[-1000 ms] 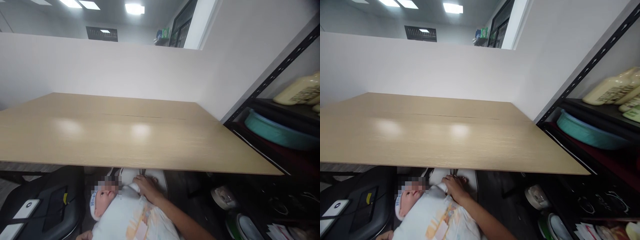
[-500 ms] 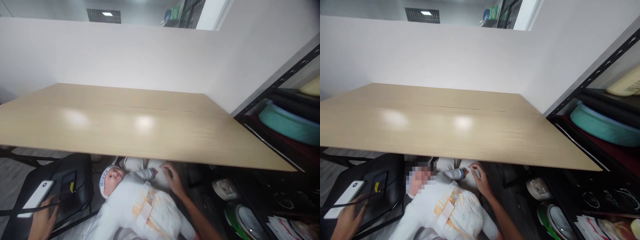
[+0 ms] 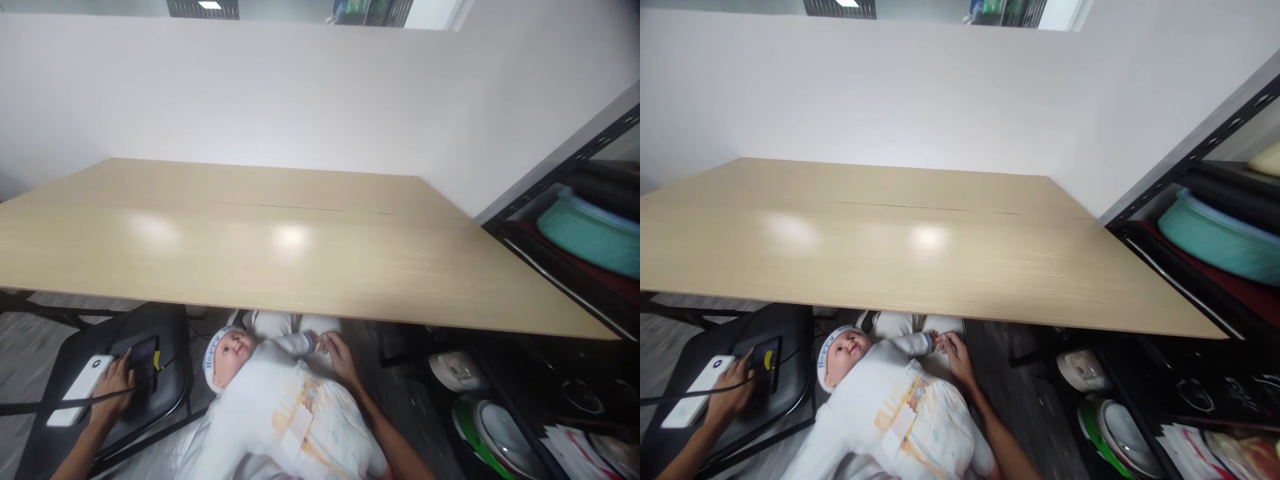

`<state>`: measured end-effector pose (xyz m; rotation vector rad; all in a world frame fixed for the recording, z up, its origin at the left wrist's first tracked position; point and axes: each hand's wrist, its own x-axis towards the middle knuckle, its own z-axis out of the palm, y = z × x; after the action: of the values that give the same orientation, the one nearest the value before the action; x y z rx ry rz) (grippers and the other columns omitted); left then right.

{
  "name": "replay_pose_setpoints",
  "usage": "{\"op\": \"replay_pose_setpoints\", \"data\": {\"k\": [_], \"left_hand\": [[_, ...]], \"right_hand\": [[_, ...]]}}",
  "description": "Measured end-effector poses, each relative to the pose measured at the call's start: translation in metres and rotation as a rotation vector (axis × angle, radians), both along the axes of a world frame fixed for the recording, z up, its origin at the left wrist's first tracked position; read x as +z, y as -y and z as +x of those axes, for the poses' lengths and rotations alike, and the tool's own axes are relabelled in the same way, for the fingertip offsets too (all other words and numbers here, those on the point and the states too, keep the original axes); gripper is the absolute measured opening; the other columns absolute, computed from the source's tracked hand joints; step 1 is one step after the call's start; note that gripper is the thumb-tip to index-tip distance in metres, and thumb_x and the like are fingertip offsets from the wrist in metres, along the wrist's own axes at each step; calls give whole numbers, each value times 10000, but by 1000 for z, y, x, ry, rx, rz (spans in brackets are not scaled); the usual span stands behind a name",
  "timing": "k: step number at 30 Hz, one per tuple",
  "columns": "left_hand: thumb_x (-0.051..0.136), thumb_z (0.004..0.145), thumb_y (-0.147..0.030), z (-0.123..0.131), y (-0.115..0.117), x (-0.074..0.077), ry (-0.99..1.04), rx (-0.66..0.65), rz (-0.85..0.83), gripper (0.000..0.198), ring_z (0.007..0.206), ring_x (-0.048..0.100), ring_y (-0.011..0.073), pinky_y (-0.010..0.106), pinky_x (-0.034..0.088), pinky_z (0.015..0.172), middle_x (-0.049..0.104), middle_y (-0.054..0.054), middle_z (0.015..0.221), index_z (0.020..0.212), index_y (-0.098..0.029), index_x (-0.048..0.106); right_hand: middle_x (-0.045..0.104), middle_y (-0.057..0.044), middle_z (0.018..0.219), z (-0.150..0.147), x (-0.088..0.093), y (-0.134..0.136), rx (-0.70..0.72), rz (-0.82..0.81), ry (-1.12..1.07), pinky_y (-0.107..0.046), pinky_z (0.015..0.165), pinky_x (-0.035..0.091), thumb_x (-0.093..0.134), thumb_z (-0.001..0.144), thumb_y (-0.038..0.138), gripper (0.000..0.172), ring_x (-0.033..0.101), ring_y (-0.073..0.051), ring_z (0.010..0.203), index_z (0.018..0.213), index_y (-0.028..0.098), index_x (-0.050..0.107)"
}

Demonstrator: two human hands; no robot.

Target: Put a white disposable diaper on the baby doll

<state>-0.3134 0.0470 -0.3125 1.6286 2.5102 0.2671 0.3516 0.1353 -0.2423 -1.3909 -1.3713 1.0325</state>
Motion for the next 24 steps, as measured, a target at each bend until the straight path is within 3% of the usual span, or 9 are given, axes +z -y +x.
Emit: {"op": "replay_pose_setpoints", "data": {"k": [5,10,16,20,24], "left_hand": [[321,986,-442,-2,-8,9,-3,-14,-30,744,1362,634,494,605,444,1240,670,324,1446,1486,-15,667],[380,1010,-416,-1,-6,10,48,51,-1,669,1406,616,471,591,445,1247,673,276,1454,1514,-53,628],[400,1018,-453,8,26,-3,175,185,88,662,1536,565,484,598,422,1297,656,270,1553,1501,-50,606],[478,980,-570,21,55,-9,288,197,149,737,1513,617,442,538,430,1311,700,253,1541,1497,-69,637],[537,937,-629,28,64,-12,341,210,178,817,1575,552,461,570,378,1345,661,280,1599,1493,-45,665]], "right_hand": [[707,-75,715,-4,-8,3,-7,-9,17,-389,710,579,473,972,948,761,677,-269,703,851,240,723],[718,-75,730,-3,-15,6,-10,-15,54,-390,758,581,473,1006,901,728,692,-268,724,878,232,729],[735,-73,739,-2,-16,8,1,-19,97,-391,809,581,476,1037,845,661,719,-277,759,888,248,719],[752,-79,762,-1,-13,9,1,-24,120,-385,807,582,475,1043,813,624,732,-286,790,891,258,716],[751,-78,761,-2,-11,9,-3,-29,140,-378,787,576,490,1035,785,588,731,-283,784,870,264,707]]}}
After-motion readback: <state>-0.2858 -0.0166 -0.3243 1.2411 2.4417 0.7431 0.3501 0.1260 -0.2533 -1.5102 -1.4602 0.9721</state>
